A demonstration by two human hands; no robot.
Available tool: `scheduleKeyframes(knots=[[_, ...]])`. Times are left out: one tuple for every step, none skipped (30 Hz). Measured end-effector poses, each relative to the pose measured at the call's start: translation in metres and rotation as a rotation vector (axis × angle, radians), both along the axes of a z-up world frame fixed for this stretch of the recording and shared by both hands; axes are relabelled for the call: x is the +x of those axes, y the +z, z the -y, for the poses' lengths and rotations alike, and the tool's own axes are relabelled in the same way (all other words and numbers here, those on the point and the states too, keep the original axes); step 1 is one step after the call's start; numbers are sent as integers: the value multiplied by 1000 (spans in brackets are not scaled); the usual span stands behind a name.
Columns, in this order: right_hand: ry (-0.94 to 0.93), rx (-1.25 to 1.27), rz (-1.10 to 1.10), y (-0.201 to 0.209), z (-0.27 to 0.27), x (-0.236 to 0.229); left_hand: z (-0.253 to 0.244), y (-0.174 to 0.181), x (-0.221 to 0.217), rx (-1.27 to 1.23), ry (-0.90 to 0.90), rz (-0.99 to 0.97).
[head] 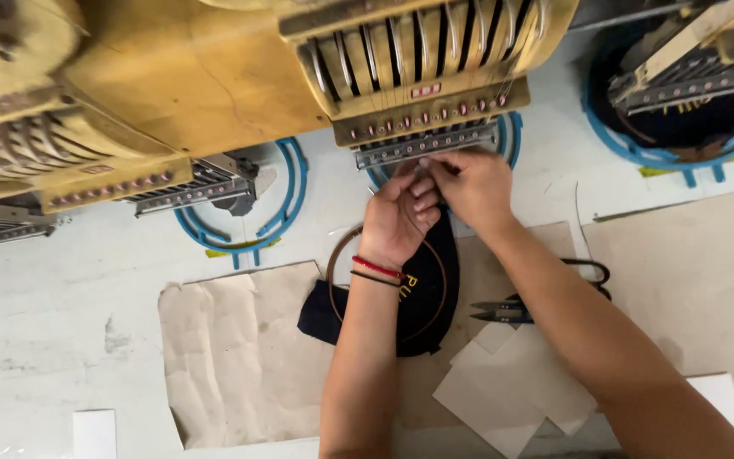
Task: Preparing fabric in a hoop with backing and loading it into an industrial embroidery machine
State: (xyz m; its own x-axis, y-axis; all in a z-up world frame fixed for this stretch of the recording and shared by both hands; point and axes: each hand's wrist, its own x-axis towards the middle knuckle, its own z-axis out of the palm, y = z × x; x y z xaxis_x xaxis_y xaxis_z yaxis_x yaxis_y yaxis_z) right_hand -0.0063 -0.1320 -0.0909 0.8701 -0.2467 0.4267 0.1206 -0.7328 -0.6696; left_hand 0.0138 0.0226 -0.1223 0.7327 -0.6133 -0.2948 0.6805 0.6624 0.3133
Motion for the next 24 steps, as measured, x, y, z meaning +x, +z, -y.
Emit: scheduleKeyframes(knots=[[-31, -14, 9, 2, -1, -1, -1, 2, -1, -35, -18, 3], [-30, -9, 6, 1, -1, -1, -2, -1, 0, -30, -18, 0], [-7, 39, 9, 1, 0, -1, -2, -2, 0, -49, -28, -1], [13, 88, 12, 2, 1, -2, -1, -4, 0, -68, -41, -2], [10, 93, 8, 1, -1, -2, -4, -1, 0, -63, -43, -6], [13, 63, 6, 1, 0, -1, -3, 1, 1, -68, -41, -11], [17, 32, 3, 2, 1, 0, -4, 5, 1, -72, -39, -15], [20, 32, 2, 1, 1, 0, -4, 4, 1, -72, -36, -16], [21, 31, -13, 0, 2, 1, -5, 3, 1, -79, -36, -15], [18, 31, -28, -1, 3, 1, -5, 2, 1, -85, -39, -14], [18, 32, -28, -2, 3, 3, -5, 5, 2, -84, -40, -15], [9, 12, -31, -4, 3, 4, -6, 7, 2, -87, -42, -18], [1, -7, -34, -6, 3, 4, -6, 10, 1, -90, -44, -21], [0, -6, -36, -3, 3, 5, -5, 9, 3, -88, -44, -23], [-2, 7, -44, 0, 2, 6, -5, 8, 4, -93, -41, -23], [-5, 20, -55, 2, 1, 5, -4, 6, 3, -98, -37, -25], [-5, 21, -59, -1, 1, 4, -6, 5, 1, -96, -38, -30], [3, 16, -59, -2, 2, 5, -6, 4, 1, -96, -34, -30], [11, 11, -58, -3, 2, 5, -6, 5, 1, -95, -30, -31], [13, 11, -57, -3, 2, 5, -6, 6, 1, -95, -29, -29], [9, 12, -67, -2, 2, 5, -6, 7, 0, -96, -30, -27], [4, 15, -76, -2, 1, 5, -7, 8, 0, -94, -32, -23], [5, 17, -73, -2, 1, 5, -7, 7, 1, -93, -31, -21], [4, 31, -68, -2, 1, 5, -7, 5, 1, -102, -32, -24]])
